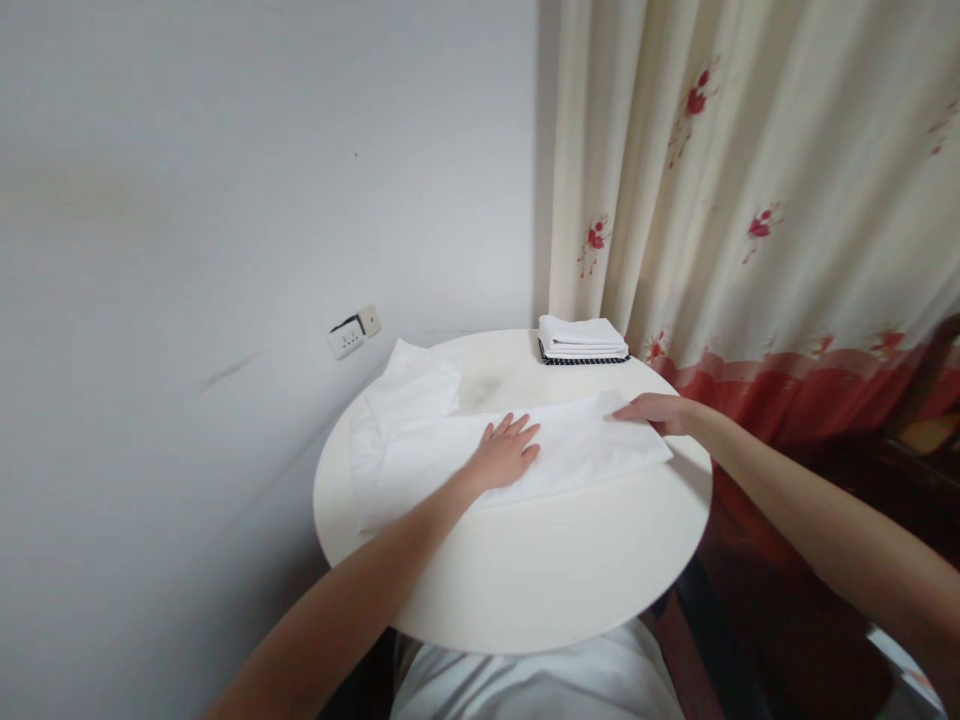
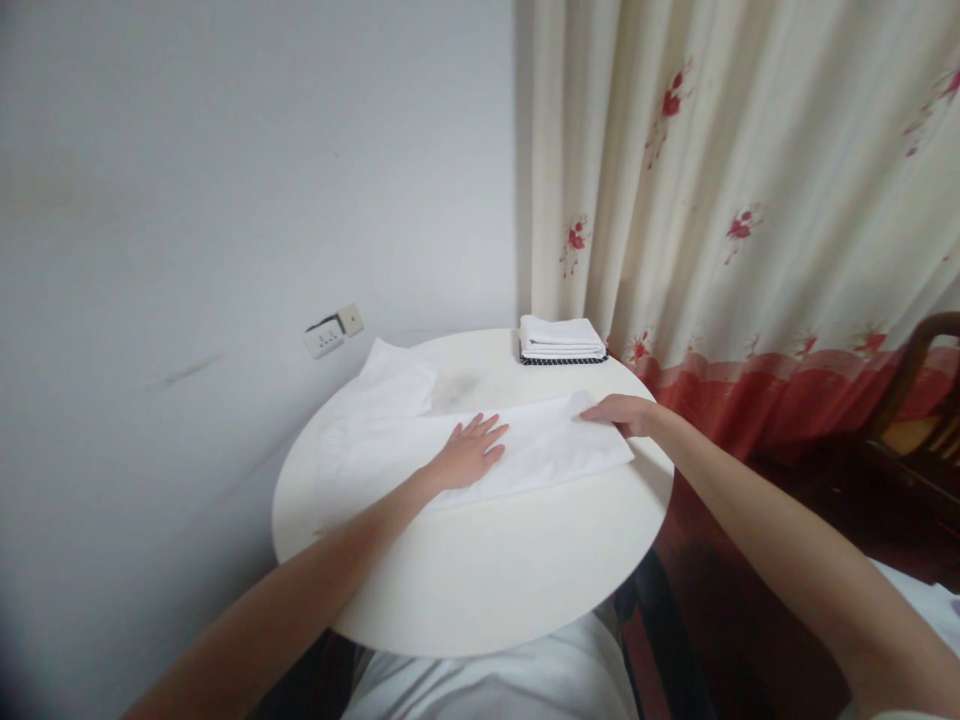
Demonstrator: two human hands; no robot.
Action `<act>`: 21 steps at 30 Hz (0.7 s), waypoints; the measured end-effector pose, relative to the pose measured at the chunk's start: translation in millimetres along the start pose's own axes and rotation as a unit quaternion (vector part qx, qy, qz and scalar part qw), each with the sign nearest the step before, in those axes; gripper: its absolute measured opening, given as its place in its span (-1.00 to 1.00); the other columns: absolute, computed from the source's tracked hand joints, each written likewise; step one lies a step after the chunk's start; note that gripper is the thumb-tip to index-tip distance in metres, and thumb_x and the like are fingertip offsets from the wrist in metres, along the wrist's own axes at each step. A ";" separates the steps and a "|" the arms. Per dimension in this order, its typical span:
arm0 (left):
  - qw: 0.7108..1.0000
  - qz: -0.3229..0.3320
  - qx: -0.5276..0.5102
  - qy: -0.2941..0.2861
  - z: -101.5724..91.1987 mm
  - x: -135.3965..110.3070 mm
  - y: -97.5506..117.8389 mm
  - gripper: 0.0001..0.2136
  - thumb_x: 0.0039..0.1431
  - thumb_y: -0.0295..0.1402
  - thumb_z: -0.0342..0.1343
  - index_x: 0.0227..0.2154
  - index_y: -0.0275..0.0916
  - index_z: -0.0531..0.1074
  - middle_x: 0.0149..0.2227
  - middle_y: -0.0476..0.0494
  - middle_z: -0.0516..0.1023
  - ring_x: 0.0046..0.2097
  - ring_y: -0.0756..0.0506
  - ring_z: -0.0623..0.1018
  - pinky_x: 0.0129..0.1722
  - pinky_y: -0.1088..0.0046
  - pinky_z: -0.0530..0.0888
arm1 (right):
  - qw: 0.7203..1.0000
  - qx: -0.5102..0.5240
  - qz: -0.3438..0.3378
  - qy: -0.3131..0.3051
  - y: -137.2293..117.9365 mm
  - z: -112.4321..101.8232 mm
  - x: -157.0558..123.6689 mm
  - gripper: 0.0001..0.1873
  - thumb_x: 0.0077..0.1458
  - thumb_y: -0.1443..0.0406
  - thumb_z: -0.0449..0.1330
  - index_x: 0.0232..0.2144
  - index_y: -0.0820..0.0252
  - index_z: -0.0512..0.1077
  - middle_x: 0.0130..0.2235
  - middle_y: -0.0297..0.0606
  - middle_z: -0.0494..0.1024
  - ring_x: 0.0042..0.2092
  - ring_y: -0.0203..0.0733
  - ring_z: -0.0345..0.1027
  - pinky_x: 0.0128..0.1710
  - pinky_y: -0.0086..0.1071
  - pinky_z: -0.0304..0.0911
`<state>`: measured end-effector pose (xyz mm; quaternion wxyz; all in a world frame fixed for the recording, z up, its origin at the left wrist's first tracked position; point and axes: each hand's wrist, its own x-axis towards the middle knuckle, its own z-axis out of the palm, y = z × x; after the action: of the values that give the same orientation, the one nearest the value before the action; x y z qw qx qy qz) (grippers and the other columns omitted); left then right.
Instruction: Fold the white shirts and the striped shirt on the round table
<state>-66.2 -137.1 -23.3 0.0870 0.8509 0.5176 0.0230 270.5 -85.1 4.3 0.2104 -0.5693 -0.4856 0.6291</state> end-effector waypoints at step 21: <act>0.998 0.029 -0.031 -0.055 -12.3 9.8 27.1 -0.38 0.39 0.04 -0.34 0.42 -0.06 -0.05 0.48 -0.06 -0.13 0.46 -0.35 -0.05 0.35 -0.10 0.03 | 0.982 0.060 -0.170 0.053 -54.3 -4.7 -67.6 -0.59 0.03 0.36 0.26 -0.02 0.20 0.50 -0.20 -0.03 0.68 -0.25 0.04 0.61 -0.18 -0.14 0.55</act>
<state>-39.5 -139.0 -7.1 0.1411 0.8624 0.4861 -0.0047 277.0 -114.8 85.6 0.3732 -0.4973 -0.5253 0.5809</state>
